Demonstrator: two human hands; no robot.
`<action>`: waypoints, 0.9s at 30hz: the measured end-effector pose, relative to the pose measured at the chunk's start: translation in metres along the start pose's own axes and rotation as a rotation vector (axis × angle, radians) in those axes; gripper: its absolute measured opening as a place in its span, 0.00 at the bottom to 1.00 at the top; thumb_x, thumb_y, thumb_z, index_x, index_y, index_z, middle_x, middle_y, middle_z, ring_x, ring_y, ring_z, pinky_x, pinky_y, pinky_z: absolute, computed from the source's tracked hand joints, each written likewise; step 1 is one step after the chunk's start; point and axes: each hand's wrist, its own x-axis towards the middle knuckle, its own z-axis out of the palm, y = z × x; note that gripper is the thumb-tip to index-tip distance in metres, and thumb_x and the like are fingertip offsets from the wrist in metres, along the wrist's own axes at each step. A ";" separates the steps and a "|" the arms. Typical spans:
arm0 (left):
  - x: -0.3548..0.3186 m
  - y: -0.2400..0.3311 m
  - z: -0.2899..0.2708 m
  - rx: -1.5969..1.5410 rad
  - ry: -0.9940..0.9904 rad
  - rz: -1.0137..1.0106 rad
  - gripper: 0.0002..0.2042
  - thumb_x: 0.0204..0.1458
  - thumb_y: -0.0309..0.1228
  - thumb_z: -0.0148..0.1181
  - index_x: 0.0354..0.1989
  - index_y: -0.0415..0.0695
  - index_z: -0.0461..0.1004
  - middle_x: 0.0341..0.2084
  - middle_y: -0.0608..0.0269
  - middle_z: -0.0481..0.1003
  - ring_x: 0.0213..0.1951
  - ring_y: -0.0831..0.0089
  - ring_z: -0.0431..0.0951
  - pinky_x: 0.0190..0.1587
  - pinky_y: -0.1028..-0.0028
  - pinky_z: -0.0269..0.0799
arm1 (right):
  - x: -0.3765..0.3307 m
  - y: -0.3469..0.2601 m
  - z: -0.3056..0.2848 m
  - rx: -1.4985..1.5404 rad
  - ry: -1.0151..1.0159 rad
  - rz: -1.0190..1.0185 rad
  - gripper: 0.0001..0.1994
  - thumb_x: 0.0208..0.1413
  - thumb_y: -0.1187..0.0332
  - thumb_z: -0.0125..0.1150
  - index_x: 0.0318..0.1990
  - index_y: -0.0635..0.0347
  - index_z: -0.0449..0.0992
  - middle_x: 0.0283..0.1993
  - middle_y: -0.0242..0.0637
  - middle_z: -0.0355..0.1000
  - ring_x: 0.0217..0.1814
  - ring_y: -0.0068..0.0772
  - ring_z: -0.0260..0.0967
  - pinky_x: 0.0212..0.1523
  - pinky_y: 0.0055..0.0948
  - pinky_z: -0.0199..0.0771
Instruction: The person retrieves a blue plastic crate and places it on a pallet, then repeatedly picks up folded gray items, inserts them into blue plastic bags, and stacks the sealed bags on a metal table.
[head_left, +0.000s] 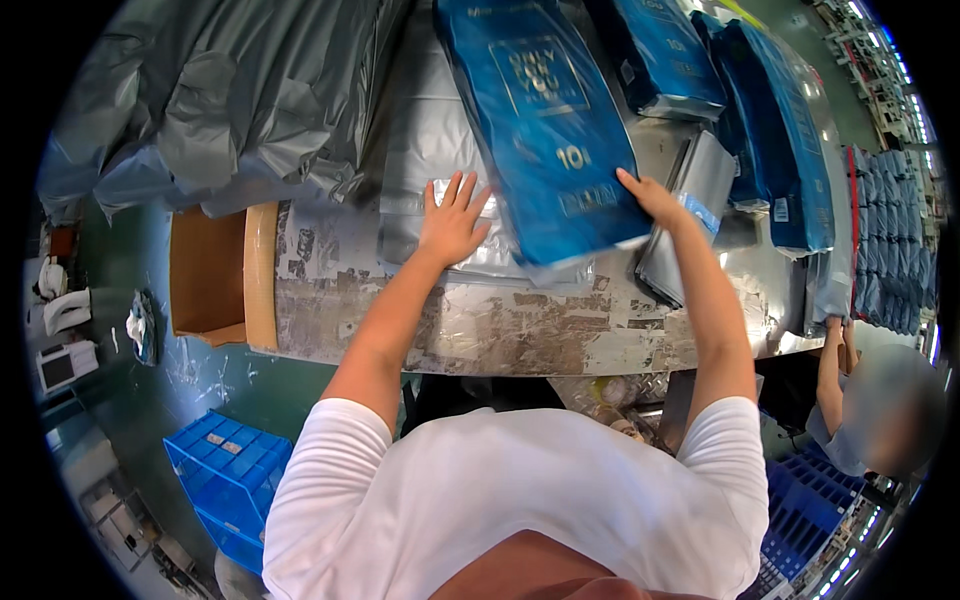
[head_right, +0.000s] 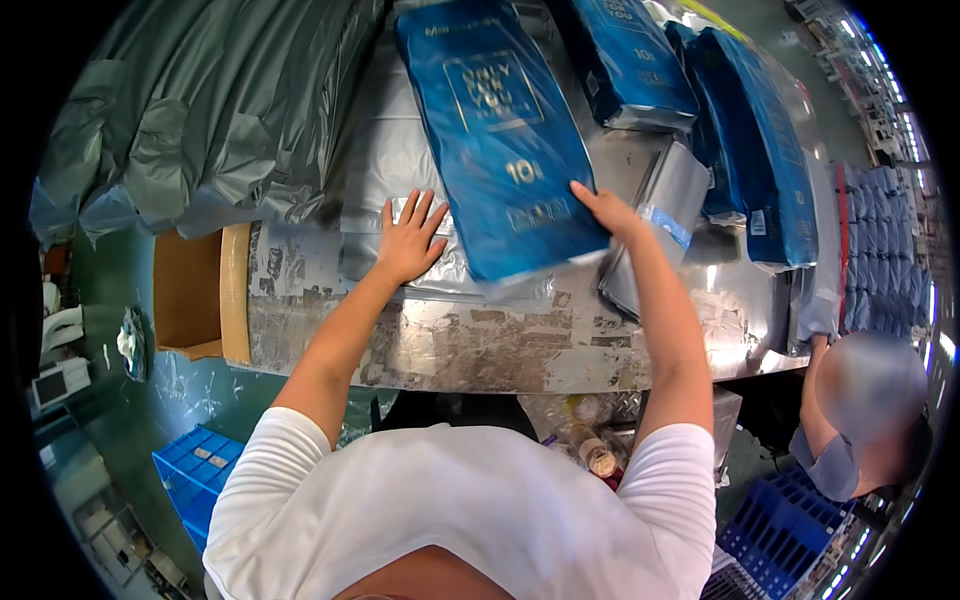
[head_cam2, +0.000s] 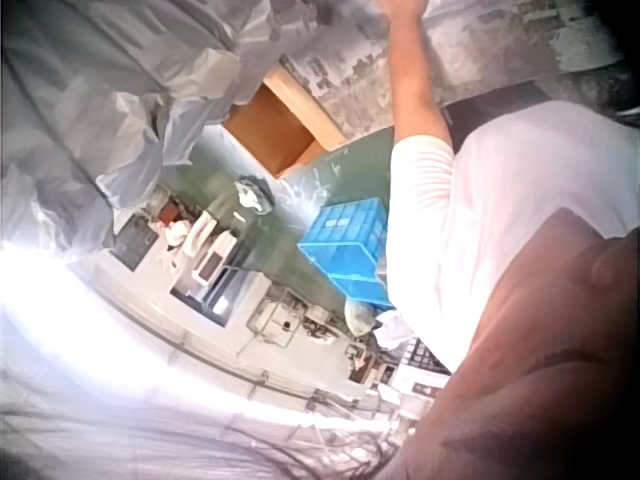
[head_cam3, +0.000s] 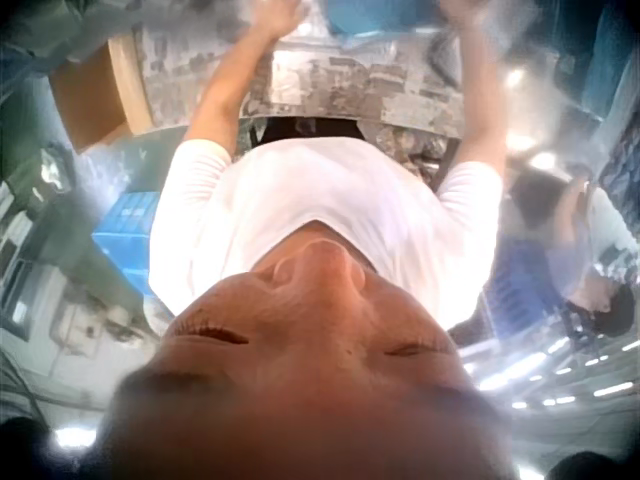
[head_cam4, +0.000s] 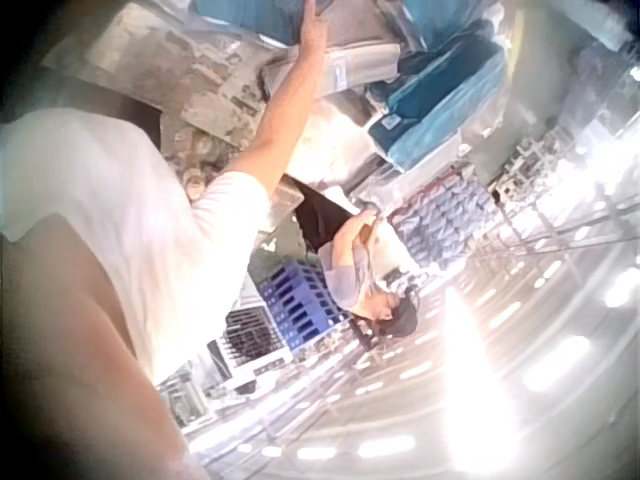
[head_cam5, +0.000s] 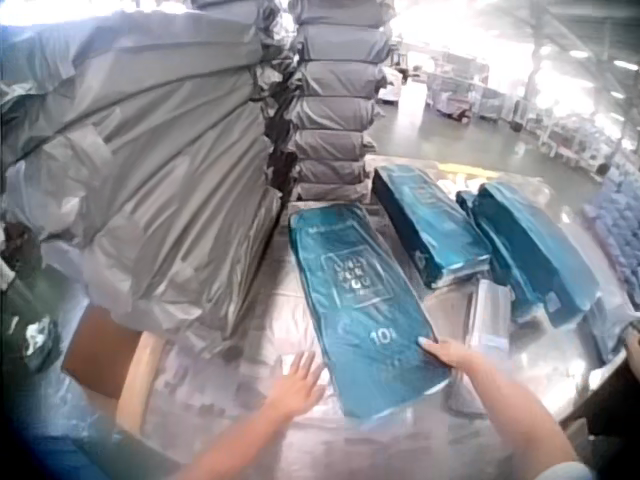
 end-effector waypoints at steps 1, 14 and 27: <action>0.000 0.004 -0.011 0.030 -0.048 -0.004 0.21 0.50 0.41 0.45 0.52 0.48 0.63 0.60 0.57 0.52 0.62 0.60 0.47 0.59 0.47 0.40 | -0.004 -0.006 0.021 0.102 0.002 -0.033 0.32 0.50 0.45 0.51 0.50 0.68 0.64 0.49 0.43 0.66 0.53 0.34 0.61 0.54 0.27 0.57; -0.048 0.042 -0.041 -1.673 0.476 -0.650 0.24 0.59 0.44 0.33 0.56 0.39 0.56 0.55 0.56 0.59 0.56 0.69 0.57 0.57 0.73 0.50 | -0.065 0.019 0.141 0.888 0.099 -0.383 0.21 0.61 0.52 0.33 0.47 0.58 0.63 0.47 0.30 0.62 0.51 0.22 0.56 0.53 0.23 0.53; -0.092 0.001 -0.015 -1.448 0.172 -0.503 0.03 0.47 0.25 0.57 0.28 0.39 0.70 0.22 0.71 0.71 0.26 0.86 0.67 0.31 0.85 0.62 | -0.097 0.057 0.181 0.612 0.282 -0.444 0.07 0.54 0.67 0.53 0.26 0.58 0.68 0.26 0.21 0.63 0.29 0.11 0.55 0.33 0.14 0.55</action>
